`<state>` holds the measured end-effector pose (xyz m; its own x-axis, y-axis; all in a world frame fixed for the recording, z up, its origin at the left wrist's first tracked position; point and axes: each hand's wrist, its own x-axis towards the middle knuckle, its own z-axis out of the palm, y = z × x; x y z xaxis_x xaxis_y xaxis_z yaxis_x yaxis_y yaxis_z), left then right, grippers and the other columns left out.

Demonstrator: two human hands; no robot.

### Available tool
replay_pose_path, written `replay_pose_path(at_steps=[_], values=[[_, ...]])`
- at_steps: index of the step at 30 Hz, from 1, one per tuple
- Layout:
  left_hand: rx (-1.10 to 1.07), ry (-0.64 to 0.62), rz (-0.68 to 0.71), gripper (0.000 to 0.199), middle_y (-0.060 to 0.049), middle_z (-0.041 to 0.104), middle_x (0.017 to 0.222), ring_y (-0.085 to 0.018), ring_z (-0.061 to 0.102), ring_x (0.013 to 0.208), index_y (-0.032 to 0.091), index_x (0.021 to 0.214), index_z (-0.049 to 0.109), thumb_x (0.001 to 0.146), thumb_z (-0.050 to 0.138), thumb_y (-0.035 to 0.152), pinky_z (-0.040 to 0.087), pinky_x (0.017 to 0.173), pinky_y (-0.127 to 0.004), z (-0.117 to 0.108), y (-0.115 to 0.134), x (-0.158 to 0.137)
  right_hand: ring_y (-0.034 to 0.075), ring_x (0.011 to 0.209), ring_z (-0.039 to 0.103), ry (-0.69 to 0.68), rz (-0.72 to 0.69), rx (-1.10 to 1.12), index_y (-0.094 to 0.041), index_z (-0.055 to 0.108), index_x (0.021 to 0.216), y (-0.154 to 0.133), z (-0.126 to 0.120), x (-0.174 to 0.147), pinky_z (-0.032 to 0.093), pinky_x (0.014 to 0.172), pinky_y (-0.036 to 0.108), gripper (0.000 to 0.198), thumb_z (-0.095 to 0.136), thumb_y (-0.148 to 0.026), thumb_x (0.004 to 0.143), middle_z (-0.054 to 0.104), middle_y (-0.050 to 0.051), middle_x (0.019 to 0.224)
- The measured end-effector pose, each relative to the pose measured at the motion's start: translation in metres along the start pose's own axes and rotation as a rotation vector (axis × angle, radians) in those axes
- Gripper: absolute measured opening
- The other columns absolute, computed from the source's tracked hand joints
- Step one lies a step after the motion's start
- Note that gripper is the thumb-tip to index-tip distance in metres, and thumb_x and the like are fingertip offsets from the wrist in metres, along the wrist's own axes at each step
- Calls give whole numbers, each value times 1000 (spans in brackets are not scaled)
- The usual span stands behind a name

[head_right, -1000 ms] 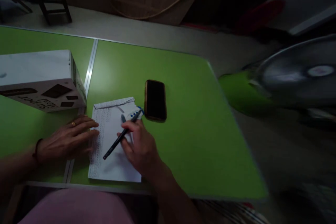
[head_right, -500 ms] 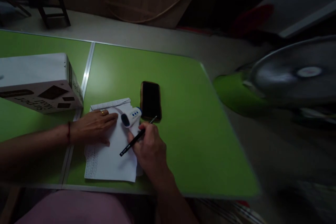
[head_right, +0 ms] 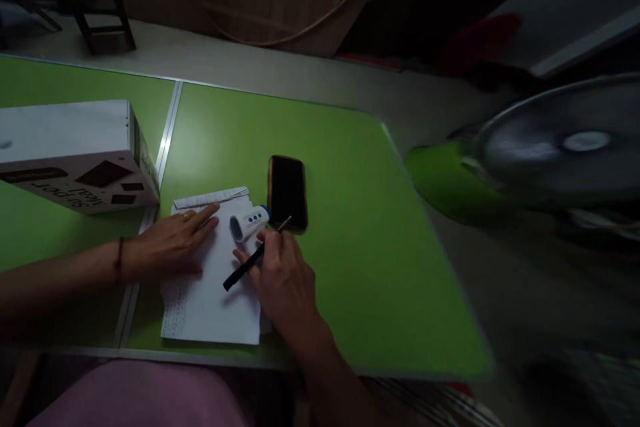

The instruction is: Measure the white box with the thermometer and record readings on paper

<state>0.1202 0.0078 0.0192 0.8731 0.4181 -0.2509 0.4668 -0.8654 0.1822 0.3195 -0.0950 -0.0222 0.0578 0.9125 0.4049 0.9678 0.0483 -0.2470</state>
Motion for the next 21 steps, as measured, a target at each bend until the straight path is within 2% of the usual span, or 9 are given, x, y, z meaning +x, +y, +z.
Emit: replay_pose_path(at_steps=[2, 4, 5, 7, 10, 12, 13, 17, 21], values=[[23, 26, 16, 77, -27, 37, 155, -34, 60, 121, 4, 138, 46, 81, 80, 43, 49, 96, -40, 7, 11, -21, 29, 95, 65, 80, -73, 95, -17, 61, 112, -7, -14, 5, 53, 73, 40, 31, 50, -43, 99, 67, 16, 103], [30, 77, 20, 78, -26, 45, 150, -34, 60, 119, 2, 134, 50, 79, 81, 49, 49, 96, -41, 16, 21, -39, 25, 95, 65, 150, -118, 395, -20, 60, 126, -20, -29, 8, 54, 77, 39, 33, 51, -37, 99, 68, 12, 109], [33, 112, 19, 80, -26, 48, 148, -35, 59, 121, 1, 131, 52, 78, 81, 53, 48, 99, -42, 21, 24, -45, 23, 93, 65, 143, -67, 578, -22, 60, 129, -28, -33, 9, 54, 77, 37, 34, 47, -36, 101, 68, 9, 109], [26, 181, 10, 81, -26, 51, 144, -37, 53, 128, 1, 128, 54, 76, 81, 56, 43, 106, -44, 31, 29, -54, 19, 84, 66, 51, 26, 882, -27, 67, 121, -42, -30, 11, 55, 71, 33, 31, 45, -33, 101, 70, 4, 101], [-8, 243, 13, 81, -24, 52, 144, -38, 46, 136, 4, 128, 54, 74, 82, 57, 36, 113, -47, 41, 29, -56, 17, 73, 67, -139, 223, 1119, -24, 74, 99, -53, -5, 16, 57, 71, 33, 29, 47, -35, 100, 70, 1, 80], [-29, 254, 24, 83, -23, 52, 144, -38, 45, 137, 4, 131, 52, 74, 82, 57, 34, 116, -47, 44, 27, -56, 17, 69, 68, -198, 331, 1138, -22, 74, 93, -52, 13, 18, 58, 65, 32, 22, 56, -35, 93, 72, 1, 78], [-36, 254, 30, 85, -23, 52, 145, -37, 45, 137, 4, 133, 51, 75, 81, 58, 33, 116, -47, 46, 26, -55, 17, 69, 69, -193, 335, 1104, -22, 73, 90, -50, 21, 18, 57, 64, 31, 17, 61, -32, 89, 73, 1, 78], [-53, 253, 42, 86, -22, 48, 149, -36, 43, 140, 3, 139, 47, 80, 75, 60, 32, 117, -46, 50, 24, -57, 17, 73, 68, -42, 220, 868, -23, 70, 83, -41, 33, 10, 57, 68, 31, 7, 64, -23, 80, 73, 0, 80], [-49, 250, 41, 87, -22, 45, 152, -36, 40, 142, 4, 142, 46, 82, 72, 61, 30, 118, -45, 52, 24, -60, 15, 60, 64, 36, 256, 726, -22, 67, 84, -42, 36, 1, 54, 59, 28, 4, 65, -24, 80, 70, -1, 72]])
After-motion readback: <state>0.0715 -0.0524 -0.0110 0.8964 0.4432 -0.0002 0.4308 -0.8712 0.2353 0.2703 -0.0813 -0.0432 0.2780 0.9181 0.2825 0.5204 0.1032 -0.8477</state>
